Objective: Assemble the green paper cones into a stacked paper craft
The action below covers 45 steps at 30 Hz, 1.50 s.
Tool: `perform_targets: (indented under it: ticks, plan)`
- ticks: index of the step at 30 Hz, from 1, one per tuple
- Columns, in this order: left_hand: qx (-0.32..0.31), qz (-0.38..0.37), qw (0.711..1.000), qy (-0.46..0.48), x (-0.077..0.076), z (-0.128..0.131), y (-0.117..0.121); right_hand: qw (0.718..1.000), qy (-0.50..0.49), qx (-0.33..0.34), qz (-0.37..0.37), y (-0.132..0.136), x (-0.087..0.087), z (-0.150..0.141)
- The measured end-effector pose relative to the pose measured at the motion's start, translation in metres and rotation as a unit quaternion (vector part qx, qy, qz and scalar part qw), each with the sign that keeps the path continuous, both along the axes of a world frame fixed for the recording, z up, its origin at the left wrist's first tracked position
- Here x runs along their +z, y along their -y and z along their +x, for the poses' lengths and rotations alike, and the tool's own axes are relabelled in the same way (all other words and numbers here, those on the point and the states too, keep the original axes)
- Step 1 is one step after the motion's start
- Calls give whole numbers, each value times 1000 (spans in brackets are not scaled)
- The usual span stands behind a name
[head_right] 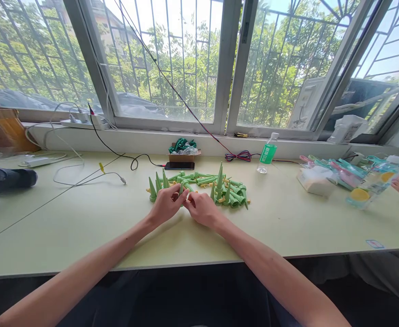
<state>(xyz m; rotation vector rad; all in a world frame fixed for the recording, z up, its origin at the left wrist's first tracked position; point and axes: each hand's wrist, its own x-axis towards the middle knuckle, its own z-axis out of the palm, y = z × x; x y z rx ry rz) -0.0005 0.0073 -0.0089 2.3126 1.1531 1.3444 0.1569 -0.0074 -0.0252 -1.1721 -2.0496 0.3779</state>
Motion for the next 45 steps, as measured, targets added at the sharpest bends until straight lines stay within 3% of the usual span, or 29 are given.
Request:
perform_targets:
  ticks: [22, 37, 45]
  plan:
    - [-7, -9, 1000, -8, 2, 0, 1, 999, -13, 10, -29, 4, 7, -1]
    - [-11, -13, 1000, 0, 3, 0, 2, 1000, 23, 1, 2, -3, -2, 1]
    - [-7, -16, 1000, -4, 3, 0, 2, 998, 58, -11, -15, 0, 2, 0]
